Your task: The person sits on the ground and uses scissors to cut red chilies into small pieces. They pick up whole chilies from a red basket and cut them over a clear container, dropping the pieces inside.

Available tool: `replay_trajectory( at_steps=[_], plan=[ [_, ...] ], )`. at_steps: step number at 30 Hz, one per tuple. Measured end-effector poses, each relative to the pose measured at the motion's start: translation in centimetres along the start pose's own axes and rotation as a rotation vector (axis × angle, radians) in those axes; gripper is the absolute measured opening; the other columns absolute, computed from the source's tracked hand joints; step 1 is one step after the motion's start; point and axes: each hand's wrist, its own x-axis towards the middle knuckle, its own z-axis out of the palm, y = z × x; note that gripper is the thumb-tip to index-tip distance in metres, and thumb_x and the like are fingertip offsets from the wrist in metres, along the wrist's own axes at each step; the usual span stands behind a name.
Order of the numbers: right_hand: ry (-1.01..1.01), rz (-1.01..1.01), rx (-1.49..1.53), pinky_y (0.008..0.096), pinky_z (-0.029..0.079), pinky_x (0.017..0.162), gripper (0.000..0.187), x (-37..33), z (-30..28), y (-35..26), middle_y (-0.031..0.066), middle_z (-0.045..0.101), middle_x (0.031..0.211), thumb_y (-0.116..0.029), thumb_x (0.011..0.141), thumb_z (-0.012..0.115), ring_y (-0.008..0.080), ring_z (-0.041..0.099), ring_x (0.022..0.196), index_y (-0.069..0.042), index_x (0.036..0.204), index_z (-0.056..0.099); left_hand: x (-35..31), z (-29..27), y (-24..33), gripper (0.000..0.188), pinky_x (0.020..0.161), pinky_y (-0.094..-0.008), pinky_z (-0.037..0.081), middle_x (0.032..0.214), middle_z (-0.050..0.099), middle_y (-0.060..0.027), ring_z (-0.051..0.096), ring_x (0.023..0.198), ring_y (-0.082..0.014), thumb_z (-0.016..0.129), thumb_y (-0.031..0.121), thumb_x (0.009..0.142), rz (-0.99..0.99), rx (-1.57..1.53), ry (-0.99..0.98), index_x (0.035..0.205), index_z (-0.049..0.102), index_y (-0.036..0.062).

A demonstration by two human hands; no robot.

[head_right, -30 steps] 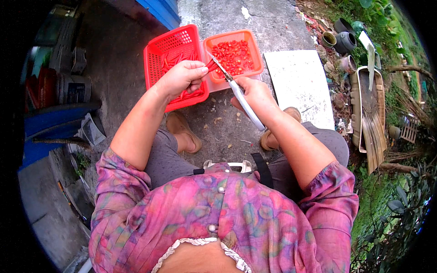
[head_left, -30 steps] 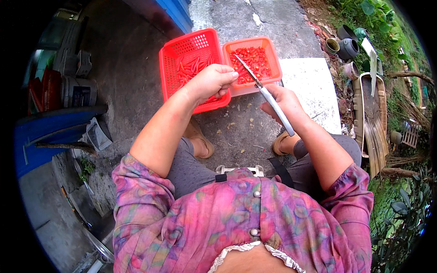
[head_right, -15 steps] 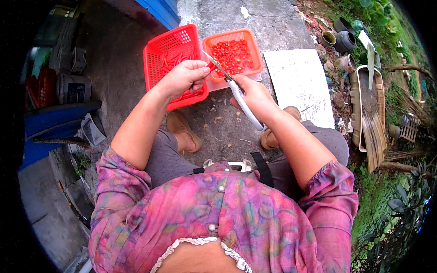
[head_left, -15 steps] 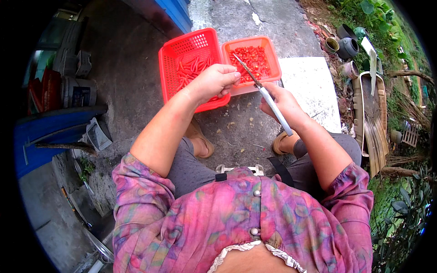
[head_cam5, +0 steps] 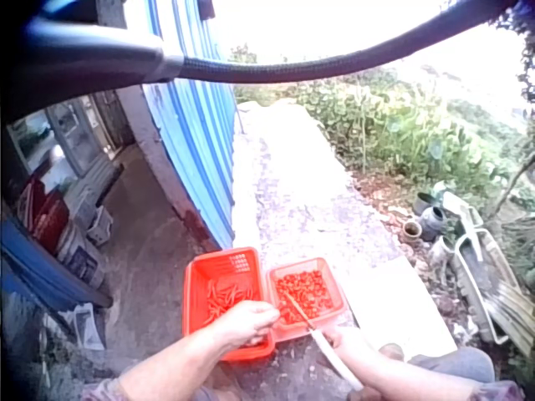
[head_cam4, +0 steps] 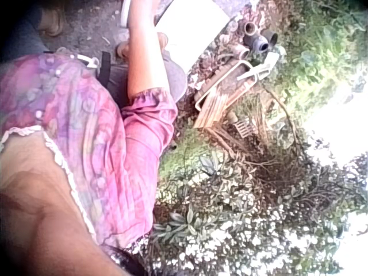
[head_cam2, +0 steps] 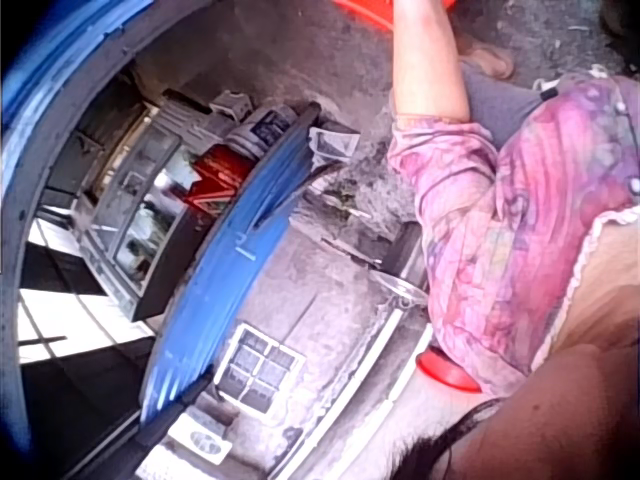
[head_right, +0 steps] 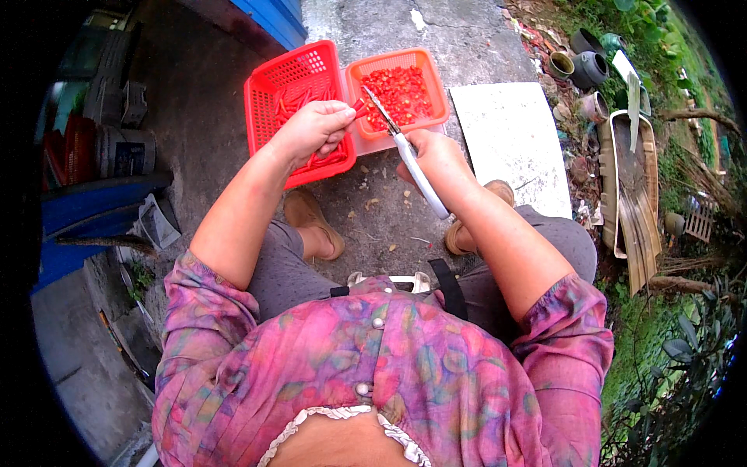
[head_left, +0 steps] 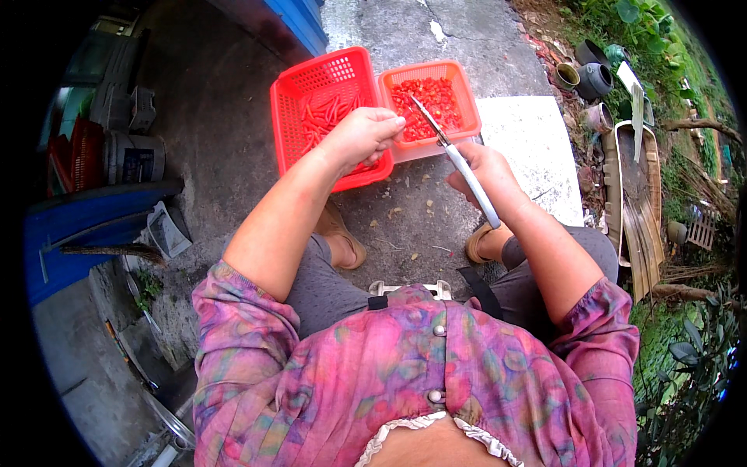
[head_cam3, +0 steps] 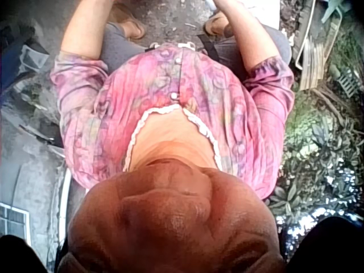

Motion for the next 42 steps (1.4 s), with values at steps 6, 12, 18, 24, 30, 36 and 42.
replay_trajectory(
  at_steps=[6,12,18,24,30,36,42],
  plan=[
    [0.011,-0.153,0.023,0.035,0.048,0.066,0.037,1.4,0.6,2.7,0.0149,0.063,0.078,-0.007,0.069,0.065,0.0233,0.064,0.074,-0.004,0.106,0.056,-0.1,0.6,0.4,0.02,0.042,-0.0195,0.031,0.058,0.041,0.0052,0.036,0.046,-0.0046,0.048,0.019,0.094,0.02,-0.033,0.023,0.08,0.055,0.0068],
    [-0.012,-0.163,0.044,0.0346,0.048,0.065,0.04,0.8,0.6,1.9,0.0149,0.063,0.079,-0.007,0.07,0.063,0.0224,0.063,0.073,-0.003,0.109,0.056,-0.1,0.8,0.2,0.019,0.042,-0.0202,0.032,0.058,0.042,0.0045,0.037,0.047,-0.0049,0.047,0.017,0.095,0.065,-0.008,-0.094,0.081,0.054,0.0062],
    [-0.028,-0.072,-0.075,0.0353,0.048,0.058,0.036,0.0,-0.1,-0.1,0.0122,0.062,0.067,-0.005,0.069,0.064,0.0215,0.063,0.064,-0.004,0.105,0.059,-0.1,0.4,0.3,0.022,0.041,-0.0198,0.032,0.057,0.042,0.0051,0.035,0.046,-0.0042,0.048,0.02,0.095,0.05,0.008,-0.041,0.077,0.053,0.0072],
    [-0.015,0.03,0.084,0.0339,0.048,0.057,0.036,0.0,-0.2,-0.1,0.0097,0.061,0.066,-0.006,0.07,0.065,0.0195,0.063,0.064,-0.006,0.106,0.058,0.0,0.1,0.0,0.022,0.042,-0.0197,0.032,0.057,0.043,0.0052,0.036,0.045,-0.0044,0.048,0.021,0.095,0.046,-0.024,0.073,0.077,0.053,0.0088],
    [-0.009,-0.193,0.088,0.0328,0.047,0.061,0.041,1.1,0.9,2.4,0.0108,0.062,0.075,-0.007,0.071,0.064,0.0192,0.062,0.068,-0.005,0.111,0.056,-0.2,0.9,0.4,0.019,0.043,-0.0192,0.034,0.058,0.045,0.0046,0.041,0.046,-0.0048,0.046,0.018,0.095,0.041,-0.002,0.041,0.08,0.053,0.009],
    [-0.009,-0.147,0.058,0.0343,0.048,0.062,0.037,0.0,0.4,0.8,0.0132,0.062,0.073,-0.007,0.069,0.065,0.0211,0.063,0.067,-0.003,0.106,0.057,-0.2,1.0,0.2,0.019,0.043,-0.0193,0.034,0.057,0.045,0.004,0.041,0.045,-0.0055,0.047,0.018,0.094,0.072,0.032,-0.058,0.079,0.054,0.0085],
    [0.039,-0.161,-0.1,0.0347,0.049,0.059,0.033,0.2,0.4,0.8,0.0147,0.062,0.069,-0.006,0.069,0.065,0.0218,0.064,0.064,-0.004,0.101,0.059,0.0,0.6,0.1,0.021,0.043,-0.0199,0.034,0.056,0.045,0.004,0.041,0.046,-0.0054,0.048,0.019,0.094,0.042,0.028,0.016,0.077,0.054,0.0086]
  ],
)
